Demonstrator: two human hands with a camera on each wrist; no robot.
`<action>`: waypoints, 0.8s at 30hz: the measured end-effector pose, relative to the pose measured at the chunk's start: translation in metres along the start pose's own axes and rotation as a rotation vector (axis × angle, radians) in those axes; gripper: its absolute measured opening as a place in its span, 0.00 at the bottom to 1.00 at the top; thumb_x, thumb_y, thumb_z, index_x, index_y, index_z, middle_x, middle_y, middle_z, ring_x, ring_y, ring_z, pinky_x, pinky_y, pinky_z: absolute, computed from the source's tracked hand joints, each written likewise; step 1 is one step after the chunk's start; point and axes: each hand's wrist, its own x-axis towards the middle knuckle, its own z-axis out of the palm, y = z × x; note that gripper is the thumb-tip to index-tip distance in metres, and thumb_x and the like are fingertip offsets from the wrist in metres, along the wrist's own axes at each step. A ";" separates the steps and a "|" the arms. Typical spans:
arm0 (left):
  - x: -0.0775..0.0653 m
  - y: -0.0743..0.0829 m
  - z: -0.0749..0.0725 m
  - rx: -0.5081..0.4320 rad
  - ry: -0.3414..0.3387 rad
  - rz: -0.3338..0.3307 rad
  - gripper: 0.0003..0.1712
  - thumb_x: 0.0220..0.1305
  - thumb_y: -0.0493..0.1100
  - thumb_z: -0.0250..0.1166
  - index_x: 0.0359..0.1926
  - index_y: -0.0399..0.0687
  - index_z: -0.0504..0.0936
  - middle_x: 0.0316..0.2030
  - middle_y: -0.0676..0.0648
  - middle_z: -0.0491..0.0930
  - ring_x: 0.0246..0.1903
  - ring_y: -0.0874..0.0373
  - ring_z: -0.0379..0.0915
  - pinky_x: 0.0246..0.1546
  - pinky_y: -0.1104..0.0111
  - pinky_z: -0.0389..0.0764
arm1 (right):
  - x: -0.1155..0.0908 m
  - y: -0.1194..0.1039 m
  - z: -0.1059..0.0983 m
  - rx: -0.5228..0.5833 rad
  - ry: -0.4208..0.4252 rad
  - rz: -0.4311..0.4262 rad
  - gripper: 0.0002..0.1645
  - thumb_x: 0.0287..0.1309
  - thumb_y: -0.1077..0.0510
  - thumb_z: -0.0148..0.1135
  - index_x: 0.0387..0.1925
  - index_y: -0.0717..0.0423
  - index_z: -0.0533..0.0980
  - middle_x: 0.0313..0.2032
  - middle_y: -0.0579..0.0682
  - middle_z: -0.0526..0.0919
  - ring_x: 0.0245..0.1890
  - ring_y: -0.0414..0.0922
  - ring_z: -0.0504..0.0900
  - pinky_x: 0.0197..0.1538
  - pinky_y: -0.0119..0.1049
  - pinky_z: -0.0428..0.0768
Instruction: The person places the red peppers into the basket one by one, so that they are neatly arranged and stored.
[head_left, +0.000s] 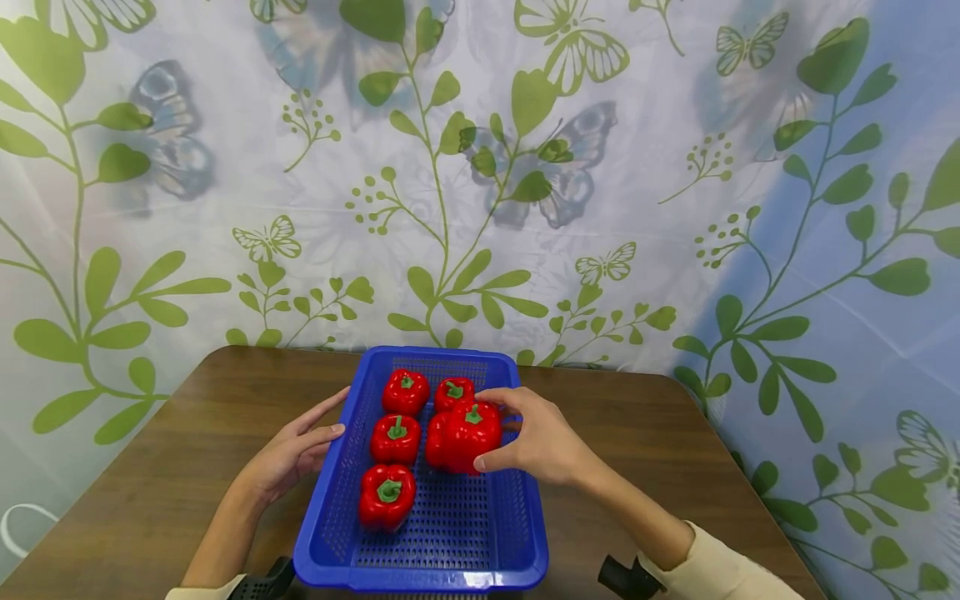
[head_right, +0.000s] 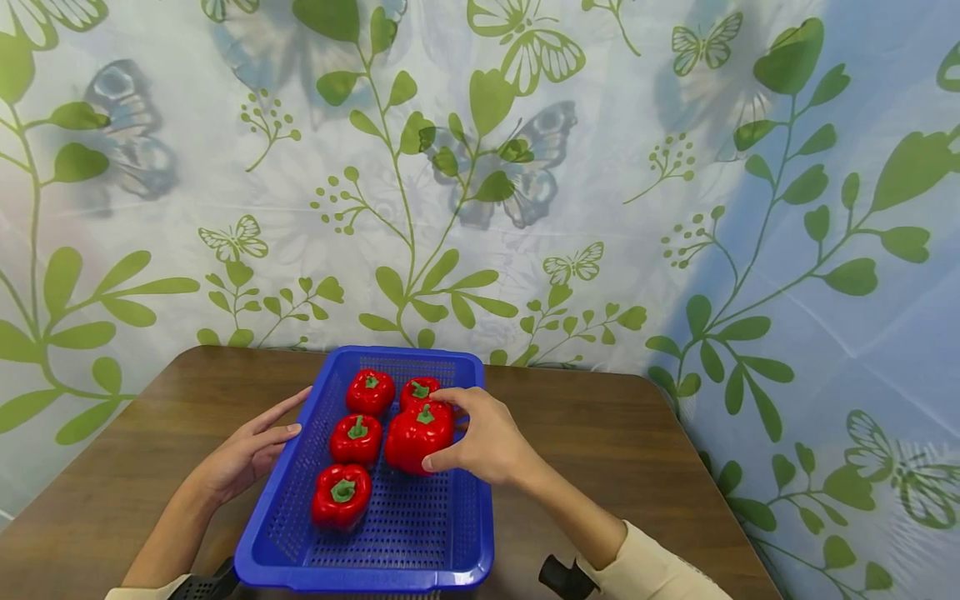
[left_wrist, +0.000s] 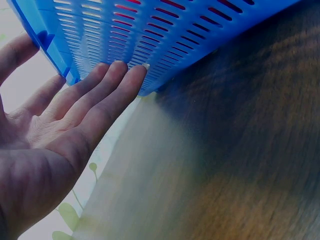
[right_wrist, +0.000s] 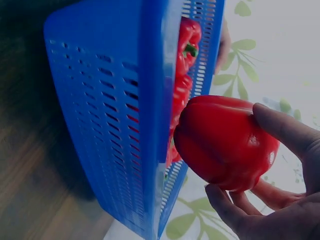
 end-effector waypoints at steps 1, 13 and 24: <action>0.000 0.000 0.000 -0.001 0.002 -0.001 0.38 0.79 0.43 0.51 0.82 0.57 0.47 0.65 0.43 0.78 0.58 0.45 0.81 0.55 0.56 0.83 | 0.000 0.000 0.001 -0.005 -0.010 -0.003 0.44 0.42 0.55 0.82 0.65 0.50 0.75 0.60 0.52 0.76 0.56 0.52 0.81 0.59 0.52 0.82; 0.001 0.000 0.000 -0.002 0.008 -0.004 0.38 0.79 0.43 0.52 0.82 0.56 0.47 0.65 0.42 0.77 0.58 0.46 0.81 0.55 0.56 0.83 | -0.002 0.008 0.016 -0.092 -0.148 -0.037 0.46 0.41 0.52 0.83 0.64 0.51 0.75 0.59 0.51 0.78 0.53 0.47 0.79 0.57 0.49 0.83; 0.001 -0.001 -0.002 -0.010 -0.001 -0.002 0.37 0.79 0.43 0.51 0.82 0.57 0.47 0.64 0.44 0.78 0.58 0.46 0.81 0.54 0.56 0.83 | 0.001 0.024 0.032 -0.184 -0.200 -0.115 0.44 0.38 0.49 0.86 0.61 0.50 0.79 0.55 0.46 0.81 0.49 0.41 0.79 0.51 0.40 0.84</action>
